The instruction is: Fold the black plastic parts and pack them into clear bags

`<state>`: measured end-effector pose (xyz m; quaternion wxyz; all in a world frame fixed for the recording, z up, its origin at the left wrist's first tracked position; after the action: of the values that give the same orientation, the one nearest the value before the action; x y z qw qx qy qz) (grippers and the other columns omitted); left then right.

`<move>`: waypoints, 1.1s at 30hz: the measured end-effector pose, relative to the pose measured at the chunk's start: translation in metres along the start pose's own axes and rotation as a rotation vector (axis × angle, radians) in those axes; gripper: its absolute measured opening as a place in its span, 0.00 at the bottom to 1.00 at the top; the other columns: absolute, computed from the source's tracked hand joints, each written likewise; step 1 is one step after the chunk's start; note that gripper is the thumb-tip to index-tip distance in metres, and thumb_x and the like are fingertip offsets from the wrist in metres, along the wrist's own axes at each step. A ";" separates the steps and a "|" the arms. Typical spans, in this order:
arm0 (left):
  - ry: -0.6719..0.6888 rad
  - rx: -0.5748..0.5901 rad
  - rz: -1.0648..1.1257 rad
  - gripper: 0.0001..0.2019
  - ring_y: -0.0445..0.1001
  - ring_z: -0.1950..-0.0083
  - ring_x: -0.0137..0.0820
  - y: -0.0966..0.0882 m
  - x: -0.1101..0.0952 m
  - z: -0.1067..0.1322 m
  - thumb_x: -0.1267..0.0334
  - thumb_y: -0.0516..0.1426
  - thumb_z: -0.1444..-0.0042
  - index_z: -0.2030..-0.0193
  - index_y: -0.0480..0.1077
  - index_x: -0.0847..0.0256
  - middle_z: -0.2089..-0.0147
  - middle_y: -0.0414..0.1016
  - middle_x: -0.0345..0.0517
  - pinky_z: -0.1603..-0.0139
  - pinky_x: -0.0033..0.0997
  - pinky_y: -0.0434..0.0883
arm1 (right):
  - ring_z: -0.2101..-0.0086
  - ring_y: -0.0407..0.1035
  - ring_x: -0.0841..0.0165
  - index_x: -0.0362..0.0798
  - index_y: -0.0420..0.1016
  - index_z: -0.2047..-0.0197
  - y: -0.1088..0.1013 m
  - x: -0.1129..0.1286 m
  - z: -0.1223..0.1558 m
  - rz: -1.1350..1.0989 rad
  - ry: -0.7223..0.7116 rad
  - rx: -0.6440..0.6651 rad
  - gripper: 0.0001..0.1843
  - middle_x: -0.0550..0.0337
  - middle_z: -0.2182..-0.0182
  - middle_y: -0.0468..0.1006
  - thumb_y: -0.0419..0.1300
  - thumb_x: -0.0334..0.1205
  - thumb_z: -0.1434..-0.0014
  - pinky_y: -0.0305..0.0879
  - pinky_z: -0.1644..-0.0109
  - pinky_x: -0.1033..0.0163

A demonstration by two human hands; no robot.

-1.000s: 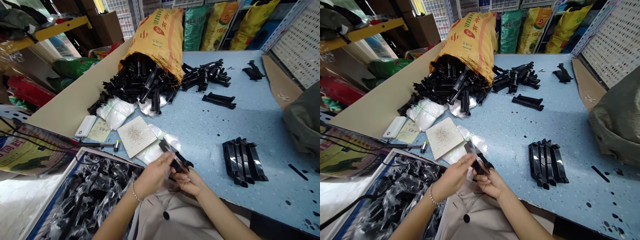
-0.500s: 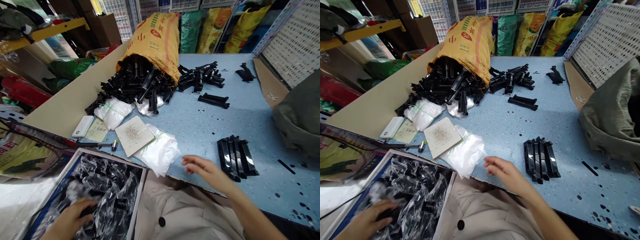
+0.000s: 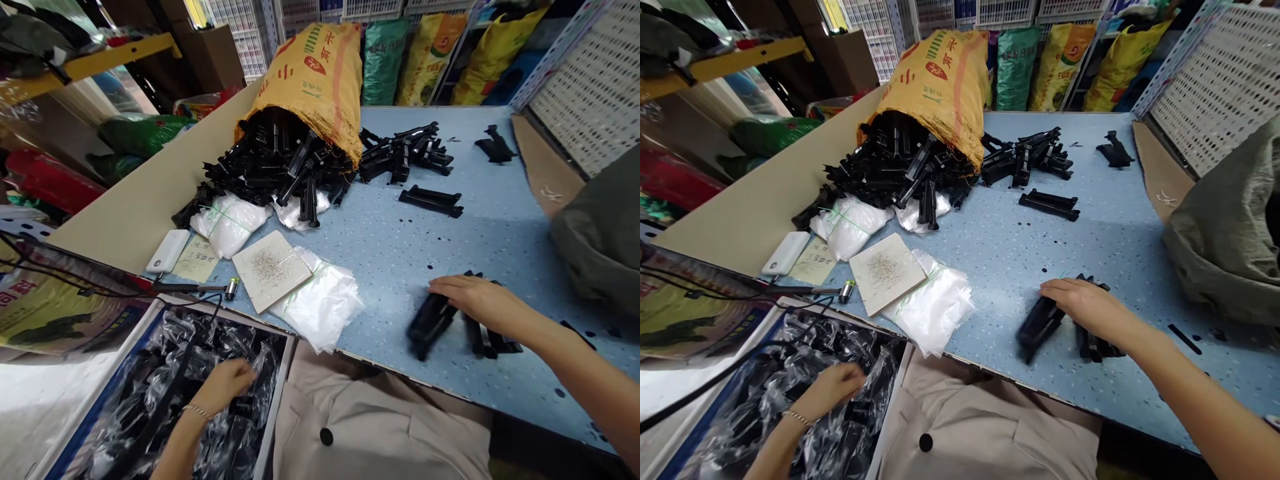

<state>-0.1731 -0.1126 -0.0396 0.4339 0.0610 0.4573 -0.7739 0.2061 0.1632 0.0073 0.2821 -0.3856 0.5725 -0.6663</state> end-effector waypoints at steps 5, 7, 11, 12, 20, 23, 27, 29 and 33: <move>0.604 -0.337 -0.189 0.11 0.72 0.54 0.41 0.024 -0.162 -0.024 0.62 0.55 0.43 0.57 0.74 0.63 0.56 0.75 0.55 0.55 0.38 0.69 | 0.50 0.72 0.54 0.51 0.76 0.48 0.003 0.018 -0.003 -0.448 0.280 -0.027 0.21 0.53 0.50 0.78 0.54 0.51 0.39 0.70 0.49 0.55; 0.599 -0.359 -0.270 0.08 0.72 0.57 0.40 0.032 -0.186 -0.038 0.66 0.53 0.42 0.62 0.74 0.63 0.59 0.74 0.55 0.59 0.37 0.69 | 0.51 0.72 0.54 0.52 0.76 0.48 0.012 0.026 0.002 -0.680 0.390 -0.053 0.22 0.55 0.51 0.79 0.57 0.53 0.41 0.70 0.49 0.55; 0.422 -0.220 0.033 0.08 0.67 0.70 0.30 0.019 -0.170 -0.077 0.64 0.60 0.49 0.76 0.66 0.61 0.72 0.69 0.41 0.70 0.28 0.62 | 0.56 0.74 0.55 0.49 0.77 0.50 0.042 0.051 0.011 -1.186 0.541 -0.057 0.23 0.53 0.57 0.81 0.62 0.54 0.45 0.70 0.52 0.53; 0.380 -0.172 0.154 0.10 0.65 0.72 0.28 0.015 -0.162 -0.084 0.62 0.62 0.52 0.77 0.65 0.61 0.75 0.66 0.38 0.71 0.27 0.61 | 0.57 0.75 0.56 0.49 0.77 0.51 0.049 0.060 0.011 -1.322 0.560 -0.057 0.23 0.52 0.57 0.81 0.63 0.53 0.45 0.70 0.52 0.54; 0.247 -0.016 0.417 0.15 0.59 0.76 0.24 0.019 -0.148 -0.092 0.57 0.65 0.62 0.80 0.63 0.61 0.79 0.63 0.34 0.74 0.25 0.55 | 0.58 0.75 0.59 0.46 0.80 0.61 0.062 0.138 -0.030 -2.010 0.568 -0.017 0.16 0.50 0.60 0.81 0.67 0.49 0.47 0.70 0.58 0.60; 0.234 -0.127 0.317 0.17 0.57 0.77 0.23 0.016 -0.150 -0.089 0.60 0.65 0.63 0.82 0.59 0.60 0.81 0.59 0.32 0.75 0.25 0.53 | 0.56 0.75 0.59 0.46 0.80 0.63 0.056 0.156 -0.054 -2.118 0.494 -0.034 0.16 0.51 0.62 0.82 0.68 0.49 0.49 0.69 0.54 0.59; 0.275 0.035 0.437 0.09 0.65 0.74 0.26 0.022 -0.152 -0.089 0.59 0.62 0.58 0.76 0.69 0.62 0.77 0.69 0.38 0.73 0.26 0.61 | 0.58 0.75 0.60 0.46 0.80 0.63 0.056 0.157 -0.073 -2.083 0.473 -0.092 0.16 0.52 0.64 0.82 0.69 0.49 0.50 0.68 0.53 0.58; 0.273 0.110 0.502 0.08 0.68 0.73 0.27 0.024 -0.149 -0.089 0.59 0.61 0.56 0.73 0.72 0.63 0.75 0.72 0.41 0.71 0.27 0.64 | 0.59 0.75 0.60 0.46 0.80 0.63 0.057 0.152 -0.074 -2.051 0.491 -0.125 0.16 0.53 0.65 0.82 0.69 0.49 0.50 0.67 0.53 0.57; 0.254 0.023 0.460 0.07 0.68 0.74 0.28 0.022 -0.147 -0.086 0.61 0.58 0.52 0.74 0.70 0.62 0.76 0.71 0.40 0.71 0.27 0.65 | 0.59 0.75 0.60 0.46 0.80 0.63 0.058 0.147 -0.072 -2.056 0.514 -0.131 0.18 0.53 0.67 0.82 0.70 0.50 0.51 0.66 0.51 0.55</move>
<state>-0.0930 0.0388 -0.0312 0.5366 0.2651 0.4733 -0.6463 0.0620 0.0712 -0.0247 -0.5675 -0.5464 0.0485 -0.6140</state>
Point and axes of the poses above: each hand's wrist, its own z-axis away from the middle knuckle, its own y-axis out of the palm, x = y × z, the point moved 9 cm from there along -z, towards the middle knuckle
